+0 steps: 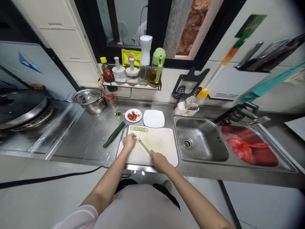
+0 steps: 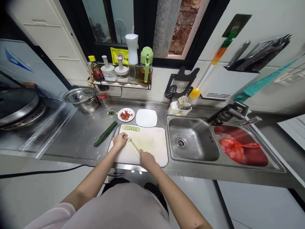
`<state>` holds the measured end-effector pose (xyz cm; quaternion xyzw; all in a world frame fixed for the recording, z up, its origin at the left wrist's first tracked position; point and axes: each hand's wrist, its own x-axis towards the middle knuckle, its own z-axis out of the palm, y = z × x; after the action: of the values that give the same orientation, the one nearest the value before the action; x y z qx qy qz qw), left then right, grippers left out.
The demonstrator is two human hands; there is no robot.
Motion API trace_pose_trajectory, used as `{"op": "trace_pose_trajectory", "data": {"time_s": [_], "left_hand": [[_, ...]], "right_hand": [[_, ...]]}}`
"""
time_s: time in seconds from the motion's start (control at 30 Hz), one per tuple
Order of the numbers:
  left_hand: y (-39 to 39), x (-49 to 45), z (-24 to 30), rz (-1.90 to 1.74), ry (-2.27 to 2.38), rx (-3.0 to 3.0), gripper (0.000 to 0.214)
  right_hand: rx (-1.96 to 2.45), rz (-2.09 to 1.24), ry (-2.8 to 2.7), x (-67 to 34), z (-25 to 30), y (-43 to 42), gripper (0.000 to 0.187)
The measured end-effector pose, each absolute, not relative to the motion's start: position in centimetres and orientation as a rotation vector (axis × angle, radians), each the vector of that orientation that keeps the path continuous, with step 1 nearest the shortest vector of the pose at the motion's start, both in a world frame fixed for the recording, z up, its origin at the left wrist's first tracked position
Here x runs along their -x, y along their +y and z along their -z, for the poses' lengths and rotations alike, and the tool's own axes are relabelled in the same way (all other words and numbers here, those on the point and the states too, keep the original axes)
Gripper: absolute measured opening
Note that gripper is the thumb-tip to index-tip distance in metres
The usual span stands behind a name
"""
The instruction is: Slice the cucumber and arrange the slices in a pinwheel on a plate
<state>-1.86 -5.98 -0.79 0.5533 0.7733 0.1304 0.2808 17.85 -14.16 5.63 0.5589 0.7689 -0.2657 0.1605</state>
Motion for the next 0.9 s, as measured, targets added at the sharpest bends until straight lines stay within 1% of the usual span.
{"op": "trace_pose_trajectory", "data": {"time_s": [0.33,0.47,0.57,0.7,0.9], "left_hand": [[-5.9,2.0,1.0,-0.373,2.059,-1.490,0.016],[-6.3,1.9,0.9,-0.373,2.053,-1.534,0.018],[-7.0,1.5,1.0,-0.365,2.046,-1.636,0.019],[-7.9,0.8,1.2,-0.364,2.054,-1.767,0.023],[-7.8,0.1,1.0,-0.361,2.053,-1.724,0.015]], "right_hand": [[-1.590,0.765,2.146,-18.5,-6.8,-15.0,0.032],[-1.622,0.802,2.154,-19.3,-6.3,-15.3,0.026],[-1.723,0.818,2.151,-20.5,-5.3,-15.5,0.021],[-1.942,0.783,2.074,-22.3,-4.2,-15.7,0.022],[-2.063,0.729,2.018,-24.0,-3.7,-15.3,0.022]]}}
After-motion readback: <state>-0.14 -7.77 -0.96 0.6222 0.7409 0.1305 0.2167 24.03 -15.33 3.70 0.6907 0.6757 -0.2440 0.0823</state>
